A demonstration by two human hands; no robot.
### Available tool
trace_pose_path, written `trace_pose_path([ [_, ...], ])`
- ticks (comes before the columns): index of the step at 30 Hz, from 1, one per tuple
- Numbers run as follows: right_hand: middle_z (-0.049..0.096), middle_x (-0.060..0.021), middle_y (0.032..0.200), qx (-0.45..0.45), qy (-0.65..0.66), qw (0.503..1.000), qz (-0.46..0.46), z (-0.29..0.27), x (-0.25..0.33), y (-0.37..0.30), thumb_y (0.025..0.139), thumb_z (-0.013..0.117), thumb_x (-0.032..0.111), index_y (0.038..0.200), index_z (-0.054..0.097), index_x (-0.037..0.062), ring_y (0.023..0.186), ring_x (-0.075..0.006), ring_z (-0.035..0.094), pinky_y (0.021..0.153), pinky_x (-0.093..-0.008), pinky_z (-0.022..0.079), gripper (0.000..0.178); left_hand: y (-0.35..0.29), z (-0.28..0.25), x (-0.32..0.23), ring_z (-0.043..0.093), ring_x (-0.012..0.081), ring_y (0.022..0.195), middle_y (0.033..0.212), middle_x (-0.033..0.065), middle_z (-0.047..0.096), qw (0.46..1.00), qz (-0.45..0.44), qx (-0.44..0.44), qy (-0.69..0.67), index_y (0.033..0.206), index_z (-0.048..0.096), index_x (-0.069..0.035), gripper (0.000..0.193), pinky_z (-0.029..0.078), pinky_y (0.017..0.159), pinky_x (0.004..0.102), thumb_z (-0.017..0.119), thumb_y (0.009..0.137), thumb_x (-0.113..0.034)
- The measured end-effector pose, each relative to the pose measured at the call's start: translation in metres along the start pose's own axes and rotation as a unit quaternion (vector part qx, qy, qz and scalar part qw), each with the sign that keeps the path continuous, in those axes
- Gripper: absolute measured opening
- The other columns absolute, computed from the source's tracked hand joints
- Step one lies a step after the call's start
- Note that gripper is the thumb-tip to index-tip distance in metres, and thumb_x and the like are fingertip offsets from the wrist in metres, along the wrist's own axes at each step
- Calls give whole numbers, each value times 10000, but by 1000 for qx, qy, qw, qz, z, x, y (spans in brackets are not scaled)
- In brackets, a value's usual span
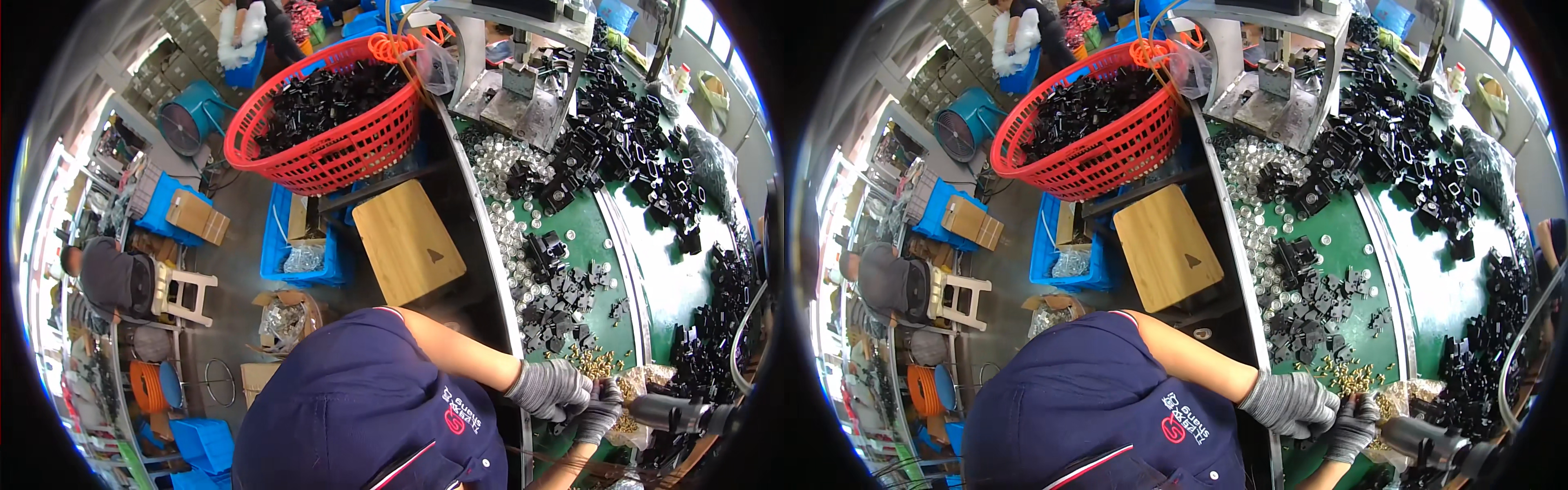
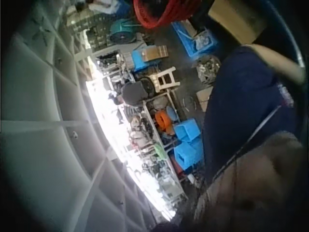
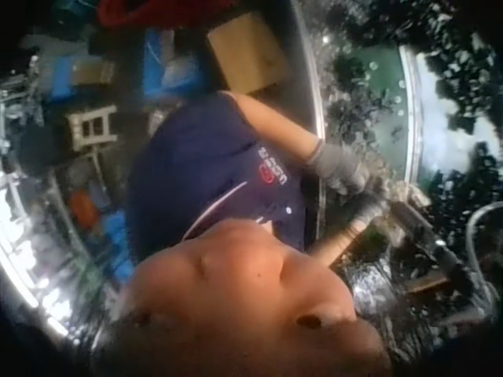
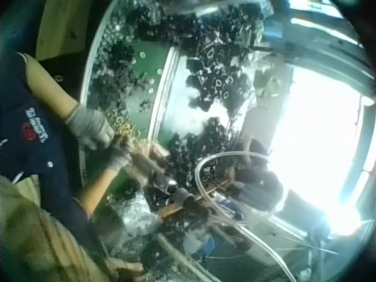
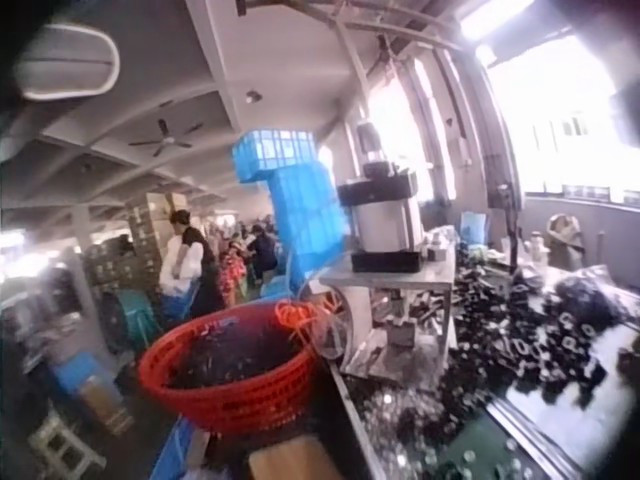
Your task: Assembling small brass pins into black plastic parts at a manual workstation using a pneumatic press tool.
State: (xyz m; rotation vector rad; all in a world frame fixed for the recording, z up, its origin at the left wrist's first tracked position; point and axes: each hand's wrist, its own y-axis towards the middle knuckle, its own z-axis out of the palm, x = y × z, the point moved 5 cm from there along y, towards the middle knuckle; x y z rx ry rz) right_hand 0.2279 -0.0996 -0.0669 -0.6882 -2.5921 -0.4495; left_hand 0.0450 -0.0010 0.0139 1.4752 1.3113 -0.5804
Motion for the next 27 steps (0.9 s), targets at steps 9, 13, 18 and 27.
trace_pose_path([
  [9,671,-34,800,-89,197,976,34,-44,6,-18,933,669,105,993,681,3,649,-125,578,616,-275,496,119,0,22,-14,583,301,975,951,106,577,986,101,18,132,853,615,-114,163,455,874,475,664,802,-260],
  [13,647,9,817,-56,411,886,208,-66,45,-42,917,689,63,1017,715,19,696,-69,580,624,-216,485,112,-7,-13,-5,652,291,922,1044,67,648,994,68,-61,65,956,672,-122,138,529,783,419,694,838,-192],
  [18,657,5,831,-117,393,875,256,-55,83,-102,840,762,12,992,710,27,702,-71,590,649,-225,498,162,0,-24,-11,671,276,849,994,94,681,994,39,-64,82,921,690,-88,211,542,731,373,776,729,-69],
  [27,639,-63,816,-141,218,961,95,-59,110,-108,725,886,176,1021,665,36,688,-183,630,648,-293,520,395,3,1,-4,669,282,836,963,77,672,995,56,-3,85,916,696,-92,211,546,722,384,778,721,-86],
])
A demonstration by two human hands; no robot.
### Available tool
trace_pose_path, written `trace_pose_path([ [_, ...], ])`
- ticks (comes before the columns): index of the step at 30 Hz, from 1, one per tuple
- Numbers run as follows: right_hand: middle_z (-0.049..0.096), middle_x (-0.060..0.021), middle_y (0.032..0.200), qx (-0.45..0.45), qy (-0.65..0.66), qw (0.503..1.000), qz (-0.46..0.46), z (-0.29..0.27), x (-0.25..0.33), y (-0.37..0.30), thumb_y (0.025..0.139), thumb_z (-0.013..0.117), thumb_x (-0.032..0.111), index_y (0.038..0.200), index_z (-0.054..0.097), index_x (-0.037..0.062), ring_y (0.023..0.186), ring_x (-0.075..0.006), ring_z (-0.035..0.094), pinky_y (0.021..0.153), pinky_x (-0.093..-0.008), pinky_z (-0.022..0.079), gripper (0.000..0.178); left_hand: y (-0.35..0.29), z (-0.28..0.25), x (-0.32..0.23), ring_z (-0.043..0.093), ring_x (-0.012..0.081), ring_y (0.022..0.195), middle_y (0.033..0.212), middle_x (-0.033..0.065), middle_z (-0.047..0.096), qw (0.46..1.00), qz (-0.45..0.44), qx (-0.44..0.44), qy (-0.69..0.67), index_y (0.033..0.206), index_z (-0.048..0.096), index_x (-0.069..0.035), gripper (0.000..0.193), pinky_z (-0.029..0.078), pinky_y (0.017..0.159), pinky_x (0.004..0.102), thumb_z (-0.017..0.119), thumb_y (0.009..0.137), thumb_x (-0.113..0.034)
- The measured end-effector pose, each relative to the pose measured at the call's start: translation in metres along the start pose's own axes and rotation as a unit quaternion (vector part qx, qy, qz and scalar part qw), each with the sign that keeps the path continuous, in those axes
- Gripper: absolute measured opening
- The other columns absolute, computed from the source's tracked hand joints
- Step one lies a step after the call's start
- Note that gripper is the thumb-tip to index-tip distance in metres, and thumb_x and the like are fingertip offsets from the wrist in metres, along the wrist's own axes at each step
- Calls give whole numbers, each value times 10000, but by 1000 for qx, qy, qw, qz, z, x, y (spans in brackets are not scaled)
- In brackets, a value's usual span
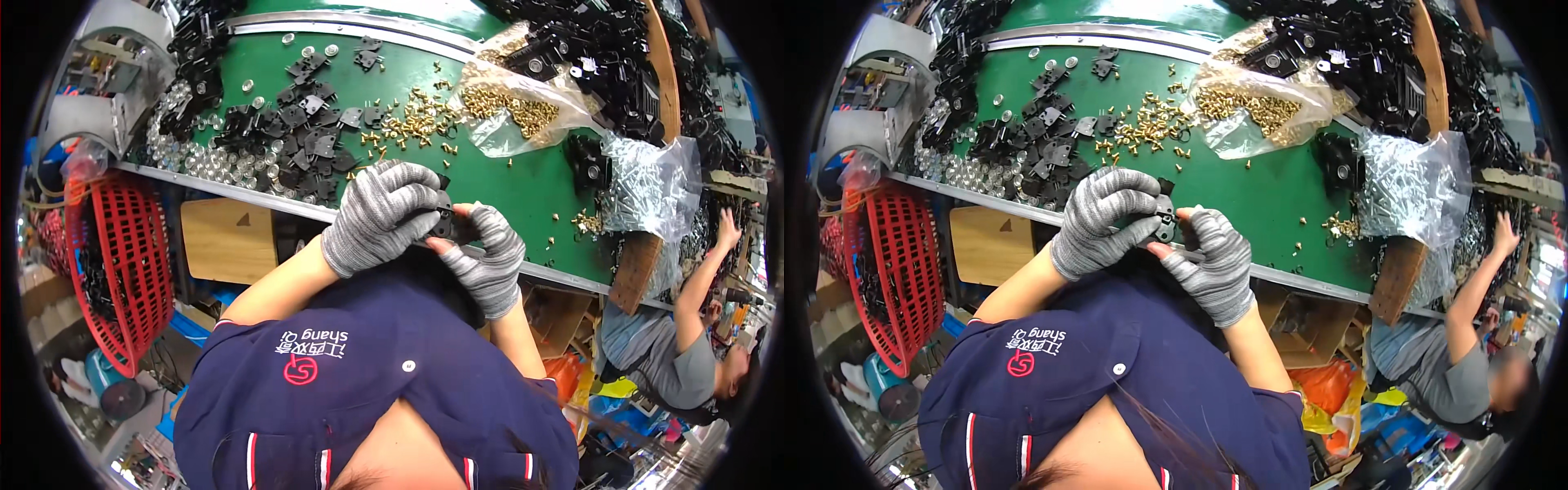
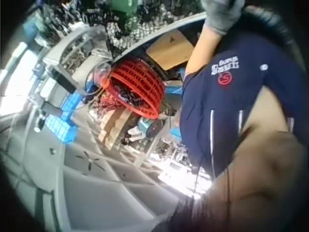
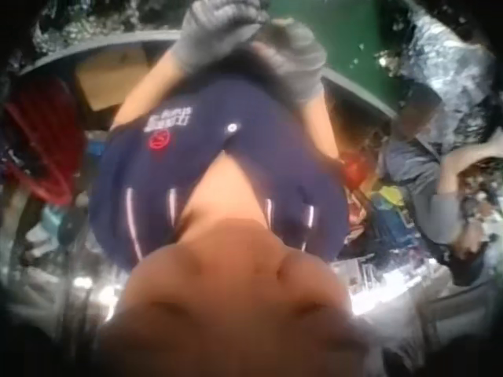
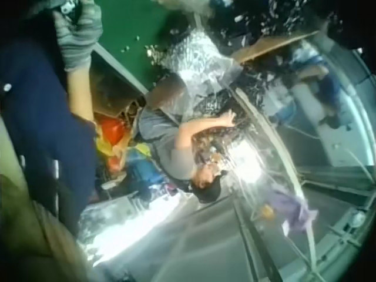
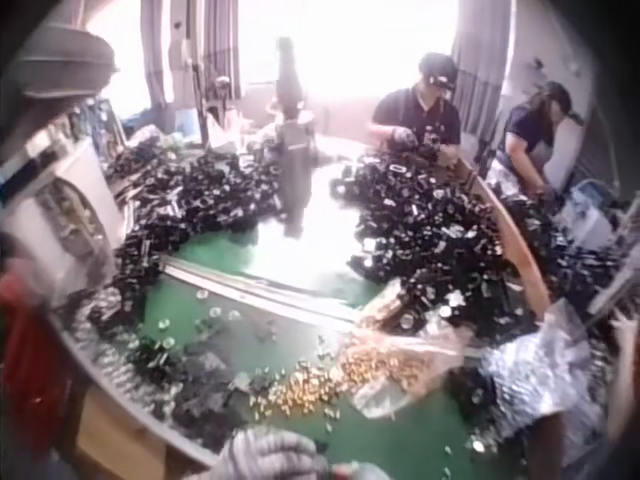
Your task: Assembling small brass pins into black plastic parts at a manual workstation using a pneumatic press tool.
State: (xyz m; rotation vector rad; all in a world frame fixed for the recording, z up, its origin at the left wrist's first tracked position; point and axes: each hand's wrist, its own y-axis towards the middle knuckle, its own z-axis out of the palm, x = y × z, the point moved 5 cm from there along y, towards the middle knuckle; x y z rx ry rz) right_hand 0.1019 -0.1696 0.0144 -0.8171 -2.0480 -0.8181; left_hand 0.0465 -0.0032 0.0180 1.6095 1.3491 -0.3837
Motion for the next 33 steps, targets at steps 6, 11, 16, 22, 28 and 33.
trace_pose_path([
  [6,643,-97,886,33,-5,999,-1,6,-9,4,711,883,224,1038,656,38,766,-239,647,690,-335,528,439,7,-1,-3,673,301,850,985,111,679,999,31,19,-1,920,685,-57,262,541,725,386,804,687,-39],
  [11,639,-99,884,67,-1,998,2,10,-13,17,712,878,232,1038,657,39,784,-246,645,707,-338,528,439,10,-3,2,673,304,851,994,113,684,999,25,20,26,914,687,-57,259,541,726,388,800,683,-36],
  [16,639,-94,880,91,-1,996,20,14,-15,21,710,881,223,1037,657,38,774,-237,645,702,-333,529,438,9,-13,2,677,306,866,1011,119,691,1000,8,14,23,911,688,-55,251,545,748,389,789,685,-16],
  [22,643,-86,876,87,26,995,29,17,-14,24,713,880,202,1027,656,36,763,-220,643,695,-324,530,420,4,-12,8,682,301,888,1016,120,695,1000,-16,-15,1,907,688,-55,245,545,776,380,783,687,-2],
  [28,644,-89,872,75,40,996,31,18,-16,22,717,876,192,1027,657,28,754,-217,642,692,-319,532,413,5,-17,6,685,295,901,1009,115,696,1000,-26,2,14,886,679,-48,225,546,786,381,785,693,-3],
  [33,639,-85,858,74,21,997,21,18,-14,22,720,874,189,1031,655,23,732,-203,639,674,-309,531,415,4,-17,6,685,290,899,1003,116,695,999,-17,15,39,884,683,-48,226,547,783,380,790,690,-7],
])
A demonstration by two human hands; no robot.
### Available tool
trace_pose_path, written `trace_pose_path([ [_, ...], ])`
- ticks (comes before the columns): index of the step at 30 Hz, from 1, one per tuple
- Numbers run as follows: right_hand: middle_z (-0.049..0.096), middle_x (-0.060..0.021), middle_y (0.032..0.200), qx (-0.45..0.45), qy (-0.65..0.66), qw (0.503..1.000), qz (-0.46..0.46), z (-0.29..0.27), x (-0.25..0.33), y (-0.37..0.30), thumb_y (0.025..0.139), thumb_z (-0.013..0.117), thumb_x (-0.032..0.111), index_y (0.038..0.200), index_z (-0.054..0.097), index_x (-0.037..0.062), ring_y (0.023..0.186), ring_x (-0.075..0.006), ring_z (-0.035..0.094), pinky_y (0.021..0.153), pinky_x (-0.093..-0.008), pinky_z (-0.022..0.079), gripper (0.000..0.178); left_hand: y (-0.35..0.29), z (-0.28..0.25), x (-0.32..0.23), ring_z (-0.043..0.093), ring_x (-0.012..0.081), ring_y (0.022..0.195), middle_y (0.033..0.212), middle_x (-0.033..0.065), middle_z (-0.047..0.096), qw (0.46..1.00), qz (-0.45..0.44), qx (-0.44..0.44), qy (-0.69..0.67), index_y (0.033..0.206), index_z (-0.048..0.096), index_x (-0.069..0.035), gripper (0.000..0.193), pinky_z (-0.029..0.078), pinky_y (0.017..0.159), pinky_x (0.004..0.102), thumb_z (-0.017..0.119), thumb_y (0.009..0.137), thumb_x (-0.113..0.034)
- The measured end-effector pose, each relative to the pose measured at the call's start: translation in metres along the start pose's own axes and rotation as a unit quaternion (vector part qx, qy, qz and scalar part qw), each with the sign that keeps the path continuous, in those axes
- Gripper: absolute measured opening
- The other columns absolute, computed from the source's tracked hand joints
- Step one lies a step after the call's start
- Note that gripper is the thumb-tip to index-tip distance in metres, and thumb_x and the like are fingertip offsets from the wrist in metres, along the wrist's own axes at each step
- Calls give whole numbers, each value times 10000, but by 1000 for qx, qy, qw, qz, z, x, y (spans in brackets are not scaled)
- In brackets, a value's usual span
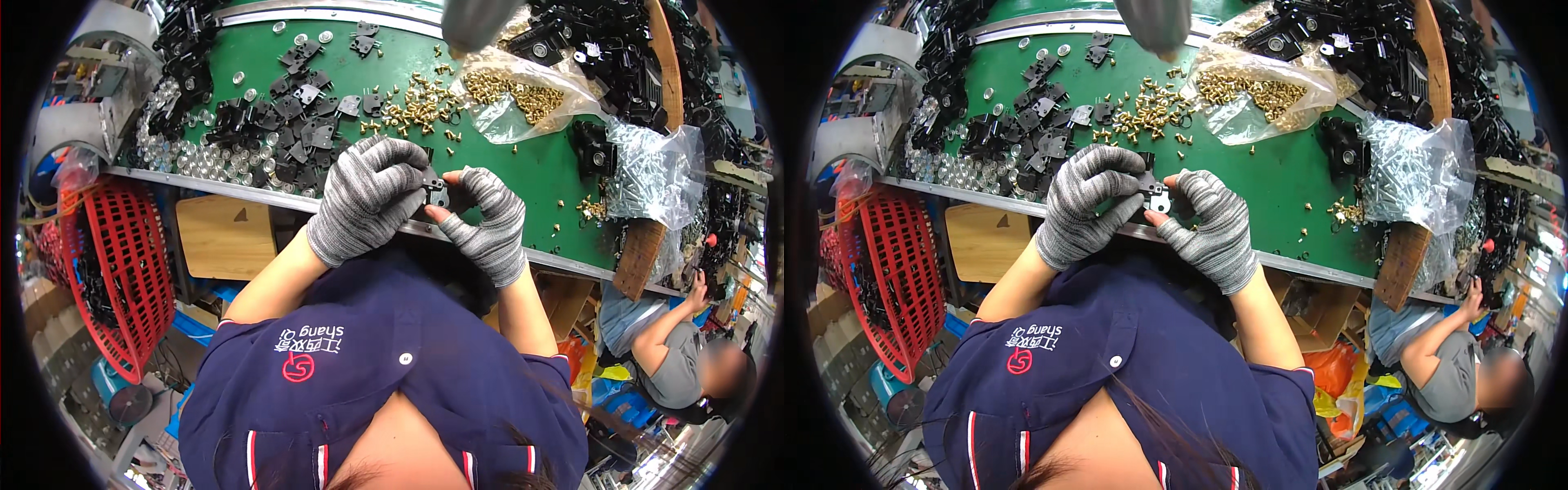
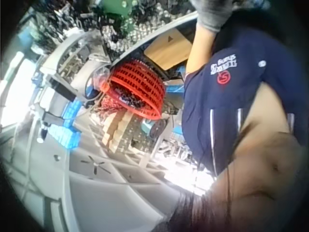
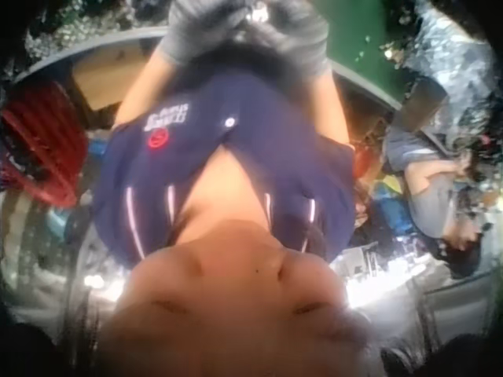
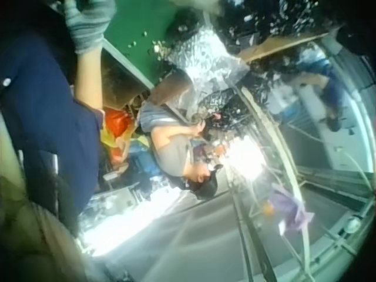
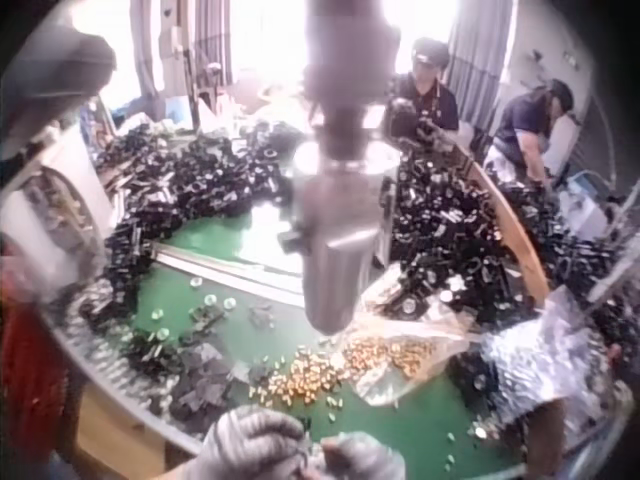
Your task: Assembling small brass pins into black plastic parts at a manual workstation using a pneumatic press tool.
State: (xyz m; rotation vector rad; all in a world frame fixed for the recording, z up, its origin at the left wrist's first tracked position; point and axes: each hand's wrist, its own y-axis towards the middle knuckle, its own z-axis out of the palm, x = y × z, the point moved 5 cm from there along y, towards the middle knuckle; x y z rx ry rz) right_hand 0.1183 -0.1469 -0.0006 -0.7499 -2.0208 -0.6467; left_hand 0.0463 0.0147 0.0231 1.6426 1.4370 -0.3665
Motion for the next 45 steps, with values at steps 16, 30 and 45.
trace_pose_path([
  [16,636,-76,814,-5,5,1000,-31,-2,4,6,752,844,171,1012,668,12,667,-168,629,620,-295,521,352,-1,6,0,659,287,834,979,90,684,996,75,-43,33,863,687,-64,206,527,707,394,770,675,-60],
  [30,655,-56,691,55,352,876,326,4,0,17,907,673,64,957,712,-15,467,-57,545,406,-180,401,101,-8,8,3,653,278,786,957,65,683,988,108,-98,45,832,683,-81,177,518,666,404,743,665,-72],
  [45,692,-96,863,-262,256,927,-73,-78,42,67,779,798,26,1358,524,-10,663,-142,641,639,-259,542,641,-10,11,7,669,267,790,929,63,686,983,127,-130,17,813,672,-85,145,518,667,411,737,684,-85],
])
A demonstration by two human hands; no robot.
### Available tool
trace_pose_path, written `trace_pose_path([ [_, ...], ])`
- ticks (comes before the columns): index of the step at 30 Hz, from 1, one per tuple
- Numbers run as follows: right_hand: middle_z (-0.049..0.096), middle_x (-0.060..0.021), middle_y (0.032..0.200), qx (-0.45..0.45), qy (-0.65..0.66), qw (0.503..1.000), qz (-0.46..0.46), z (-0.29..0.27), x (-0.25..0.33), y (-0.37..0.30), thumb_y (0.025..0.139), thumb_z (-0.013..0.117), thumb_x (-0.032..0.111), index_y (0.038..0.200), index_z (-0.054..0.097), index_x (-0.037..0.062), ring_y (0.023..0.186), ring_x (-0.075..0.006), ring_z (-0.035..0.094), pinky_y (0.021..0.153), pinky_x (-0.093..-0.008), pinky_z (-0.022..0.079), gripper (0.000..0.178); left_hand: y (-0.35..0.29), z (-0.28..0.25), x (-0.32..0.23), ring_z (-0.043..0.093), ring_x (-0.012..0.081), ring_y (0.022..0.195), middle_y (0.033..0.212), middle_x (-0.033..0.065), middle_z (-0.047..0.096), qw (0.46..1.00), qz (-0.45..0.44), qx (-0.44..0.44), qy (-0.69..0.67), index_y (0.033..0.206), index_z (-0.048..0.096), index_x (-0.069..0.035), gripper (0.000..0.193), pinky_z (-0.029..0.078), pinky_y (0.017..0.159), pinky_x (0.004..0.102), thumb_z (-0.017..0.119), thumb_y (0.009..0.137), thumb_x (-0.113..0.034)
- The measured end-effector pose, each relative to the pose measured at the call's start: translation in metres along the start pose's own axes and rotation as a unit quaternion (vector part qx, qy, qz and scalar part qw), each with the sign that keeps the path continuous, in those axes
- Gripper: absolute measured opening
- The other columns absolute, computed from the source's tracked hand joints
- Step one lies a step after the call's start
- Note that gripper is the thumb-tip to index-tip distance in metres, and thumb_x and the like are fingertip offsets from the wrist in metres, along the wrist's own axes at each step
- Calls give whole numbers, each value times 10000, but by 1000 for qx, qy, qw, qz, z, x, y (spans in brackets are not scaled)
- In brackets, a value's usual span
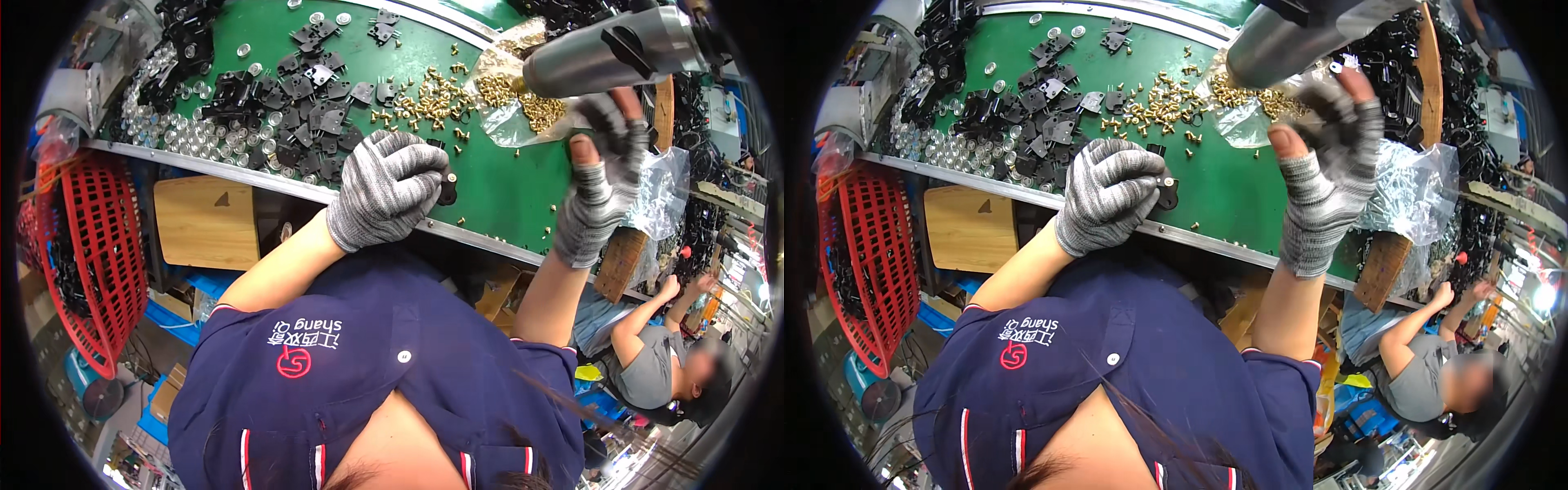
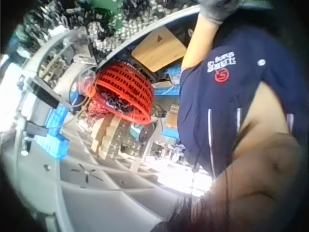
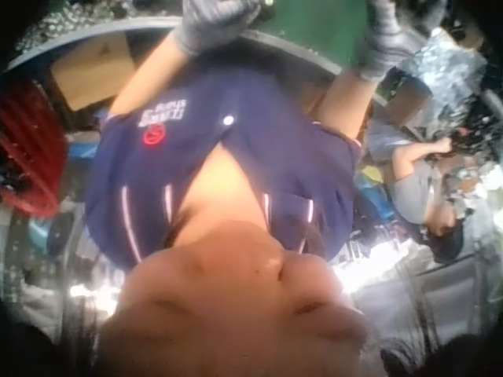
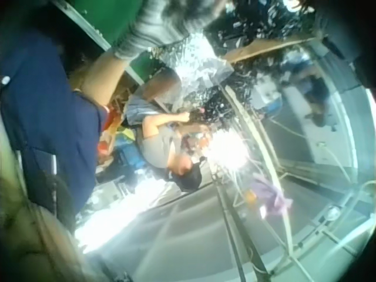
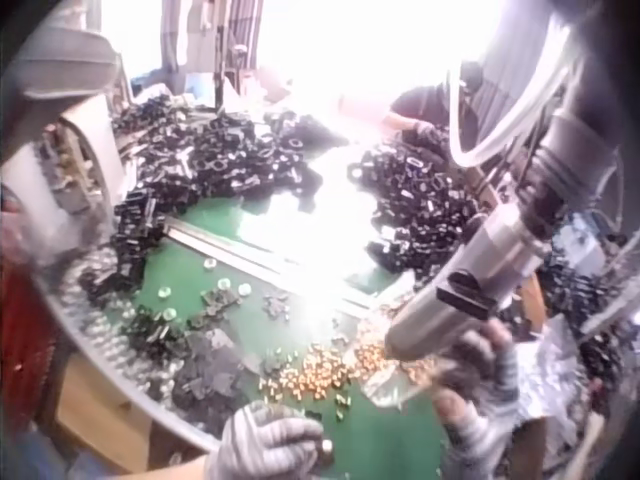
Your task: Assembling small brass pins into black plastic parts at a manual workstation using a pneumatic press tool.
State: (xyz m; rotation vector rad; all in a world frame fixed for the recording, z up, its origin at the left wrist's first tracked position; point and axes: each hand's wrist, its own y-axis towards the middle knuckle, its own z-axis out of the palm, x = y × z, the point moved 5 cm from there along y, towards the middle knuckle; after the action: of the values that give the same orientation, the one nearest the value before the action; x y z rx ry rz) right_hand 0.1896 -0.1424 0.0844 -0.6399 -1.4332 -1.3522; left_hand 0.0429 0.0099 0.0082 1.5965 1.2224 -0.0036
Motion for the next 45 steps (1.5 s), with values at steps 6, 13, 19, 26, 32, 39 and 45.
trace_pose_path([
  [6,660,-136,958,118,-91,979,-136,66,-10,28,801,752,61,1352,434,-18,828,-213,668,789,-352,563,642,2,0,-3,667,261,785,919,48,685,1000,1,8,20,791,668,-95,118,513,664,407,738,696,-97],
  [13,626,-123,911,137,47,987,65,68,-4,-13,812,699,32,1319,411,-17,786,-207,663,724,-353,567,584,1,-2,-3,653,255,756,918,35,679,1000,1,5,21,770,674,-113,106,497,634,398,740,689,-128],
  [19,598,-67,920,117,98,981,119,70,-9,-25,775,685,-62,1262,456,-28,746,-124,638,644,-276,544,540,1,-5,-2,652,283,767,935,65,689,1000,0,18,3,786,655,-90,153,498,643,404,756,674,-66],
  [26,597,-60,912,127,35,979,155,65,-17,-32,776,681,-51,1284,434,-17,744,-109,625,665,-267,531,566,1,-2,-1,653,256,766,923,35,677,1000,6,7,17,780,672,-117,141,496,633,405,726,650,-114],
  [32,601,-51,870,186,12,971,149,56,-20,-34,769,689,-22,1278,440,-2,731,-105,591,703,-265,507,567,1,-2,0,655,261,769,922,36,678,1000,-11,19,0,799,670,-113,144,499,638,409,722,668,-84],
  [39,620,-47,873,300,198,919,159,60,-27,-30,784,704,47,1258,448,1,775,-114,578,756,-274,494,541,2,-2,-2,652,261,749,914,33,675,1000,-8,29,2,809,668,-113,159,497,628,413,728,671,-62],
  [45,630,-39,905,256,94,949,156,46,-37,-35,784,736,91,1268,469,1,812,-130,586,795,-285,500,560,2,-2,2,651,253,738,905,37,671,998,22,50,-28,814,669,-109,170,498,624,412,734,668,-52],
])
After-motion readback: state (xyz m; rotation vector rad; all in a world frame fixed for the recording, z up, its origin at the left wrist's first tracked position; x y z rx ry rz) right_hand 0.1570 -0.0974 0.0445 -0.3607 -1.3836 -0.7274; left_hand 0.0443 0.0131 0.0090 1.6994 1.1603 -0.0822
